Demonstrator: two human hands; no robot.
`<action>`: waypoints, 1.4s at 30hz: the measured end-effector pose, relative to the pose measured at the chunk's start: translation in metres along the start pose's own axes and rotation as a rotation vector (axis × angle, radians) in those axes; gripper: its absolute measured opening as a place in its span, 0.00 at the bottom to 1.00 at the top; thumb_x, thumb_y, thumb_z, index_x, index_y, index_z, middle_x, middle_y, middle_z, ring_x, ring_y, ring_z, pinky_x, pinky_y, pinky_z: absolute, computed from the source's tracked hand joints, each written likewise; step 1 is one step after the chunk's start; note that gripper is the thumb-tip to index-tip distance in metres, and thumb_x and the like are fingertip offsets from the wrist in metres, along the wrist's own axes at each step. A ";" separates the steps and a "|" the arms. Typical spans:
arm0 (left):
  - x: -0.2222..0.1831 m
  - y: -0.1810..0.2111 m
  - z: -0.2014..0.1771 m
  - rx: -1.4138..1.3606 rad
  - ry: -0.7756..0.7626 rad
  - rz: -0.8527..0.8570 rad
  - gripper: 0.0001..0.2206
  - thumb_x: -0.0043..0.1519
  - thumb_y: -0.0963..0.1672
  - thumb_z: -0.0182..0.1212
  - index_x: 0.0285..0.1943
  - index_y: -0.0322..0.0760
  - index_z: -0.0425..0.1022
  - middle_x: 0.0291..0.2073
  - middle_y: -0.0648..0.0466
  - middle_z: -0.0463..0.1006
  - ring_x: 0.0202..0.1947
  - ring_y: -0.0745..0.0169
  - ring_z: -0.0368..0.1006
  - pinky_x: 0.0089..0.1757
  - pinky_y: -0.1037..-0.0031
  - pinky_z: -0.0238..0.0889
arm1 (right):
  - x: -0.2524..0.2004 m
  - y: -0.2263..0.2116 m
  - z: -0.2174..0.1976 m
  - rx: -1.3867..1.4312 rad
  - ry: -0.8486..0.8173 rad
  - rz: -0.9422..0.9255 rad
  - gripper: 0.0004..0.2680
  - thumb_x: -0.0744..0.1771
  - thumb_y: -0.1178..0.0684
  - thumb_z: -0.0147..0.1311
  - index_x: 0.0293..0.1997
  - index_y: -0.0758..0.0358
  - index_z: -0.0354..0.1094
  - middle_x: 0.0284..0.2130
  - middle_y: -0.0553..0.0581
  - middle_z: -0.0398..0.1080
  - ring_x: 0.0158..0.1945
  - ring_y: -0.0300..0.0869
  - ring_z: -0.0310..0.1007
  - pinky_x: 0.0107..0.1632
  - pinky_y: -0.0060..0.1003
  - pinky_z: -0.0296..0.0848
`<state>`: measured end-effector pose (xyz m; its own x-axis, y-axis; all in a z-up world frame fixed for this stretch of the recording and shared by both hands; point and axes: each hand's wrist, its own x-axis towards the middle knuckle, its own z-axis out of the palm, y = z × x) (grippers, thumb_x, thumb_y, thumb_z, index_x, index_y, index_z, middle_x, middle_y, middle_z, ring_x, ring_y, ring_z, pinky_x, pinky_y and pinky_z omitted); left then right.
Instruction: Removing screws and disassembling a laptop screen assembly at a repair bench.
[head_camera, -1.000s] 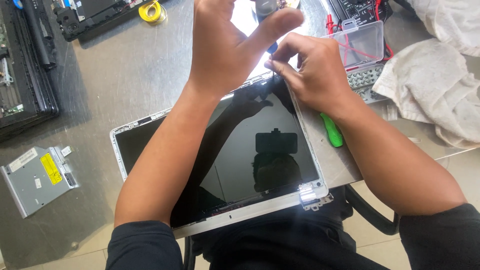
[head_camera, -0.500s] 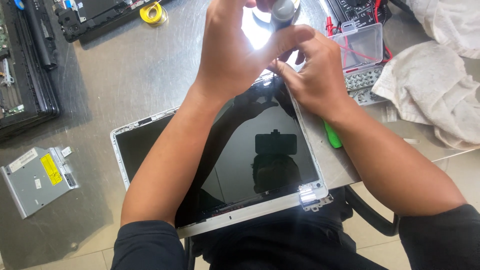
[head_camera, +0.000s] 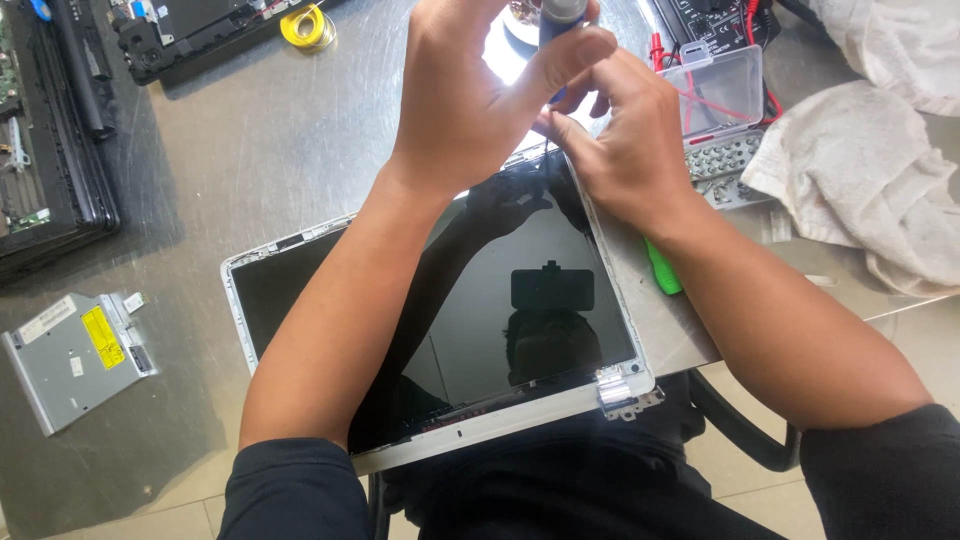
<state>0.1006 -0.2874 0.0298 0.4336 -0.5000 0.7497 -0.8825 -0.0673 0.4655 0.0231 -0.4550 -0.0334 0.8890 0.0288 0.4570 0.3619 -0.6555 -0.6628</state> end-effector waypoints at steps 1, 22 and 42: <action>-0.001 -0.001 0.002 0.074 0.036 -0.017 0.17 0.68 0.52 0.65 0.53 0.39 0.71 0.43 0.51 0.79 0.40 0.50 0.77 0.42 0.62 0.66 | -0.002 0.003 0.001 -0.037 0.021 0.035 0.08 0.67 0.58 0.71 0.37 0.64 0.72 0.35 0.57 0.74 0.35 0.47 0.66 0.38 0.42 0.66; -0.013 -0.010 0.008 -0.075 0.010 -0.080 0.06 0.76 0.45 0.51 0.59 0.43 0.66 0.47 0.54 0.77 0.45 0.52 0.77 0.48 0.63 0.70 | 0.006 0.000 -0.011 0.023 -0.127 -0.094 0.01 0.72 0.64 0.59 0.45 0.70 0.72 0.36 0.60 0.70 0.40 0.52 0.68 0.43 0.43 0.63; -0.040 -0.034 -0.015 -0.083 -0.386 -0.375 0.15 0.57 0.34 0.54 0.52 0.36 0.71 0.47 0.47 0.74 0.44 0.54 0.70 0.42 0.70 0.70 | 0.008 -0.015 -0.016 0.097 -0.056 0.032 0.05 0.73 0.61 0.59 0.55 0.68 0.74 0.43 0.58 0.79 0.48 0.45 0.80 0.49 0.40 0.75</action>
<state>0.1159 -0.2523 -0.0085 0.6034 -0.7368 0.3049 -0.6559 -0.2411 0.7153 0.0201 -0.4568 -0.0102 0.9136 0.0531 0.4030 0.3566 -0.5805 -0.7320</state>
